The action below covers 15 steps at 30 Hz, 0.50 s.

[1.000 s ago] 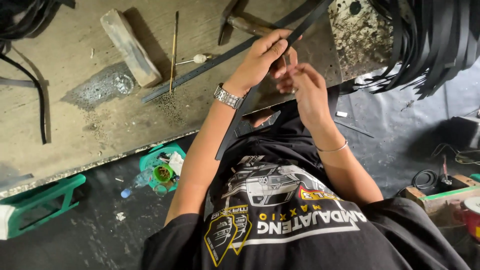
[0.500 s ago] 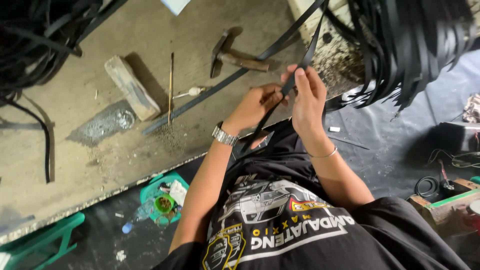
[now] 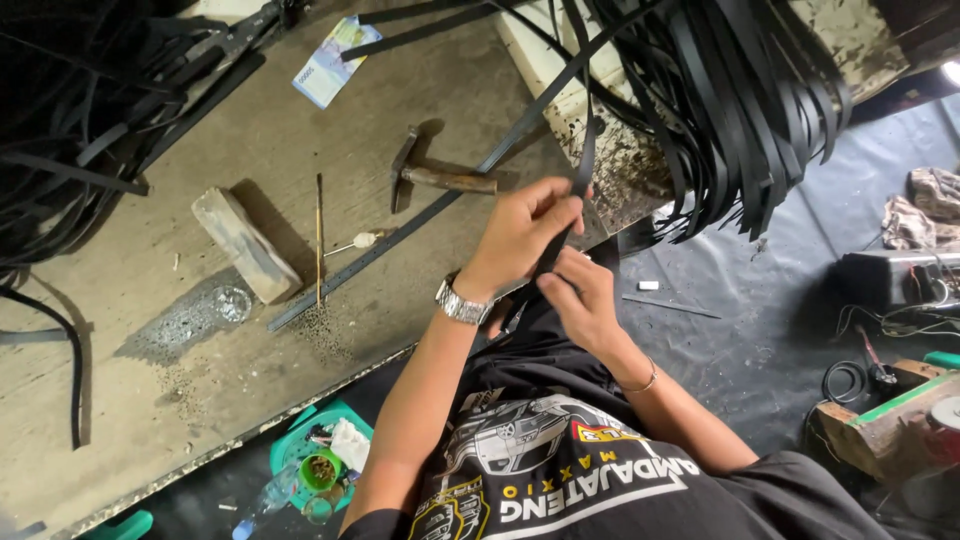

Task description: Applying edge paint to leather strips and hammering the edges on a workbench.

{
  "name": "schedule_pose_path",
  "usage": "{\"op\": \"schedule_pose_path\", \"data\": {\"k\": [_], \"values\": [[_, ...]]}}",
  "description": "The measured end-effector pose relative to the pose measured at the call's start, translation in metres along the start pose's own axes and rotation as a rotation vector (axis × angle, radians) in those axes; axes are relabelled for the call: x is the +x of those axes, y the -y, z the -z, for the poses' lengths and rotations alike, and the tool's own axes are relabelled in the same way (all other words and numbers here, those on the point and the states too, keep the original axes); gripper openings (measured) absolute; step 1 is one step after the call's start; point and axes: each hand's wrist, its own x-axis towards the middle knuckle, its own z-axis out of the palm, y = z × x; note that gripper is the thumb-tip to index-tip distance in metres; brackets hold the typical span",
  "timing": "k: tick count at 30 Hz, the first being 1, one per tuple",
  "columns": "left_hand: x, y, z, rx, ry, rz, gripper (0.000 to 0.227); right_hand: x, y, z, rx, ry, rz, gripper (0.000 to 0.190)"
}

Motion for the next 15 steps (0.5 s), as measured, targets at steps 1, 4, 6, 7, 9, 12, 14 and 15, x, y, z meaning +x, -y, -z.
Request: {"op": "schedule_pose_path", "data": {"k": [1,4,6,7,9,12,14,15], "values": [[-0.005,0.002,-0.001,0.001,0.001,-0.005,0.022,0.008,0.010,-0.002,-0.001,-0.001,0.005,0.025],[-0.023,0.014,-0.002,0.105,0.037,-0.113,0.014,0.028,0.035,-0.001,0.467,-0.255,-0.284,0.033],[-0.033,0.025,-0.001,0.255,0.030,-0.342,0.021,0.043,0.042,0.011,0.367,-0.158,-0.338,0.058],[-0.038,0.025,0.003,0.257,0.032,-0.345,0.021,0.047,0.048,0.010,0.368,-0.160,-0.334,0.058],[-0.049,0.024,0.009,0.222,0.044,-0.313,0.014,0.054,0.059,0.009,0.354,-0.194,-0.272,0.053],[-0.059,0.027,0.016,0.312,0.094,-0.232,0.006,0.056,0.065,0.007,0.597,-0.268,-0.348,0.052],[-0.062,0.034,0.025,0.366,0.143,-0.203,0.004,0.058,0.070,0.004,0.623,-0.279,-0.346,0.047],[-0.063,0.037,0.029,0.416,0.209,-0.174,0.004,0.058,0.073,0.003,0.643,-0.307,-0.342,0.043]]}}
